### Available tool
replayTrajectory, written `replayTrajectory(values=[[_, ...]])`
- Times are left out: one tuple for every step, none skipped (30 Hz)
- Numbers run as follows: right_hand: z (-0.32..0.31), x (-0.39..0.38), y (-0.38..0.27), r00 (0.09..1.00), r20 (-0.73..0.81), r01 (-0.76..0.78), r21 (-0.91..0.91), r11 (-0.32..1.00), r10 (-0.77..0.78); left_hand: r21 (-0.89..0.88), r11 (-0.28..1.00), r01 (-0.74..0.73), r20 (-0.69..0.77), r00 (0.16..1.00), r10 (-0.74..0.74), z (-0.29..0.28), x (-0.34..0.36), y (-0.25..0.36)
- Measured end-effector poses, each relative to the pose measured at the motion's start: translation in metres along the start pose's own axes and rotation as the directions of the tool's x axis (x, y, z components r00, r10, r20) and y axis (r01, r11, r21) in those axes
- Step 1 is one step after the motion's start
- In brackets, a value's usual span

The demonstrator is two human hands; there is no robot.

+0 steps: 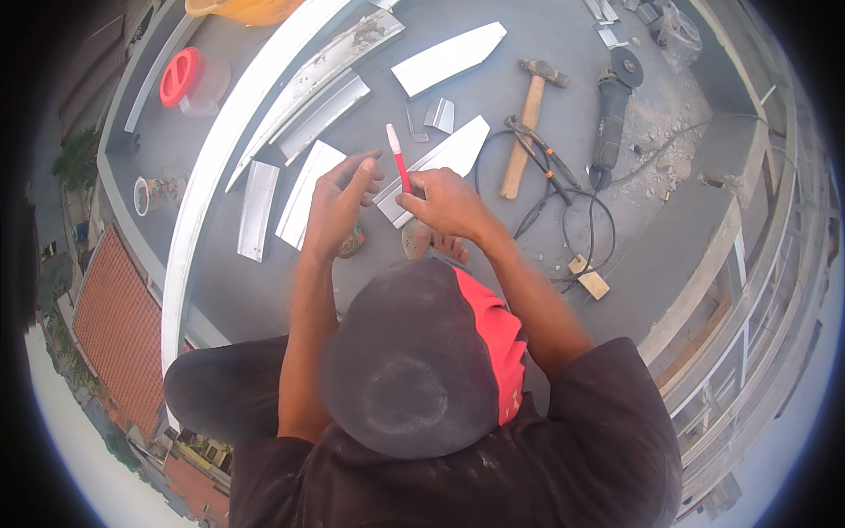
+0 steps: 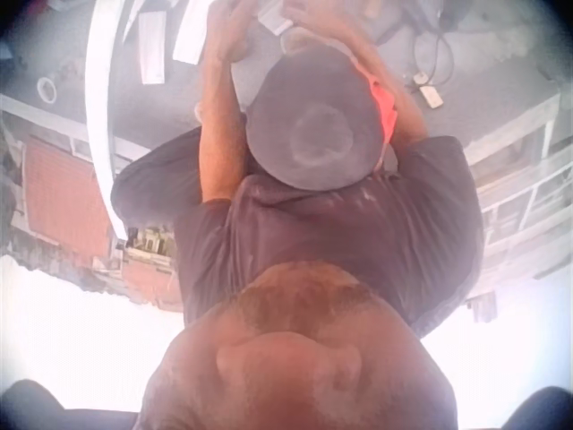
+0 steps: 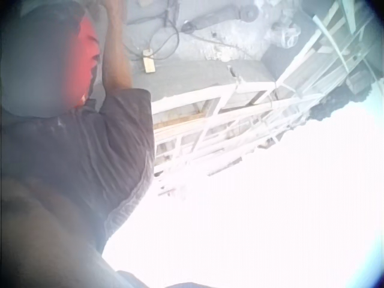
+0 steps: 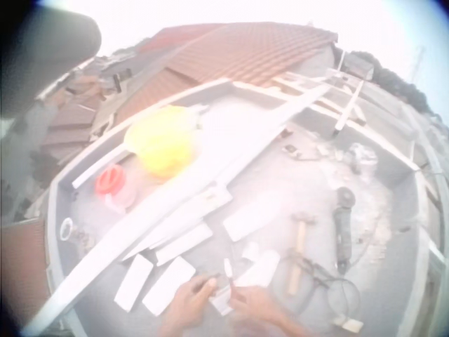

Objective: The person sits on a rooftop and uses an angle grinder to cut several pieces of white metal trim. They measure and mark the trim with a tape measure and pen before cutting, then place the cut pieces aside.

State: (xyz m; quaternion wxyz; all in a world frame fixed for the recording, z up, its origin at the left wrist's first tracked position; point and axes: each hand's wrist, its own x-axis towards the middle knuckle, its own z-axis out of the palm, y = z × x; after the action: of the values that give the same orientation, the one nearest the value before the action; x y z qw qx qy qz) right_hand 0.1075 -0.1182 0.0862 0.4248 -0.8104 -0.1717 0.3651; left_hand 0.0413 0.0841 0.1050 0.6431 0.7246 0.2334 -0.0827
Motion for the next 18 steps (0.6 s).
replayTrajectory(values=[[0.000,0.001,-0.007,0.996,0.088,0.011,-0.079,0.997,-0.004,-0.065,0.998,0.000,-0.018,1.000,-0.001,0.003,0.003,0.003],[0.001,0.002,-0.010,0.985,0.173,0.030,-0.157,0.987,-0.002,-0.130,0.992,-0.002,-0.035,0.999,-0.002,0.001,0.007,0.005],[0.001,0.001,-0.012,0.981,0.192,0.055,-0.177,0.983,-0.020,-0.118,0.993,-0.009,-0.042,0.999,0.004,-0.001,0.010,0.005],[0.001,0.001,-0.012,0.981,0.192,0.059,-0.181,0.982,-0.024,-0.119,0.993,-0.001,-0.060,0.998,-0.006,-0.004,0.011,0.005],[0.000,0.001,-0.013,0.981,0.192,0.063,-0.184,0.981,-0.027,-0.121,0.993,0.007,-0.076,0.997,-0.016,-0.008,0.010,0.004],[0.000,0.002,-0.013,0.981,0.192,0.066,-0.190,0.980,-0.028,-0.125,0.992,0.015,-0.092,0.995,-0.027,-0.009,0.010,0.004],[0.000,0.002,-0.015,0.979,0.204,0.056,-0.207,0.977,-0.013,-0.163,0.986,0.017,-0.133,0.990,-0.039,-0.007,0.009,0.000],[0.000,0.001,-0.017,0.977,0.215,0.046,-0.225,0.973,0.003,-0.202,0.979,0.018,-0.173,0.984,-0.053,0.000,0.008,-0.005],[0.002,0.002,-0.020,0.974,0.226,0.039,-0.240,0.970,0.017,-0.236,0.972,0.016,-0.213,0.975,-0.068,0.003,0.007,-0.005],[0.003,0.002,-0.021,0.971,0.234,0.025,-0.301,0.953,0.048,-0.265,0.964,0.012,-0.279,0.956,-0.089,0.004,0.007,-0.006],[0.003,0.001,-0.021,0.967,0.241,0.013,-0.361,0.932,0.080,-0.293,0.956,0.006,-0.343,0.933,-0.111,0.005,0.007,-0.006],[0.003,-0.002,-0.021,0.963,0.243,-0.001,-0.424,0.906,0.115,-0.325,0.946,-0.003,-0.403,0.905,-0.136,0.004,0.008,-0.005],[0.001,-0.011,-0.015,0.963,0.253,0.011,-0.374,0.927,0.090,-0.423,0.901,-0.096,-0.460,0.880,-0.122,-0.017,0.017,-0.006],[0.000,-0.023,-0.006,0.963,0.261,0.024,-0.324,0.946,0.065,-0.424,0.892,-0.157,-0.526,0.844,-0.102,-0.043,0.021,-0.008],[-0.001,-0.025,-0.001,0.961,0.273,0.049,-0.270,0.962,0.028,-0.468,0.868,-0.165,-0.497,0.862,-0.104,-0.070,0.023,-0.007],[-0.002,-0.025,-0.001,0.990,0.142,-0.003,-0.053,0.999,0.011,-0.517,0.840,-0.164,-0.459,0.882,-0.111,-0.083,0.023,-0.003],[-0.003,-0.025,-0.001,1.000,0.007,-0.026,0.172,0.985,0.025,-0.592,0.794,-0.136,-0.386,0.913,-0.131,-0.080,0.023,-0.002],[-0.004,-0.024,-0.002,0.990,-0.125,-0.015,0.392,0.920,0.069,-0.659,0.745,-0.102,-0.307,0.941,-0.142,-0.074,0.024,0.002]])
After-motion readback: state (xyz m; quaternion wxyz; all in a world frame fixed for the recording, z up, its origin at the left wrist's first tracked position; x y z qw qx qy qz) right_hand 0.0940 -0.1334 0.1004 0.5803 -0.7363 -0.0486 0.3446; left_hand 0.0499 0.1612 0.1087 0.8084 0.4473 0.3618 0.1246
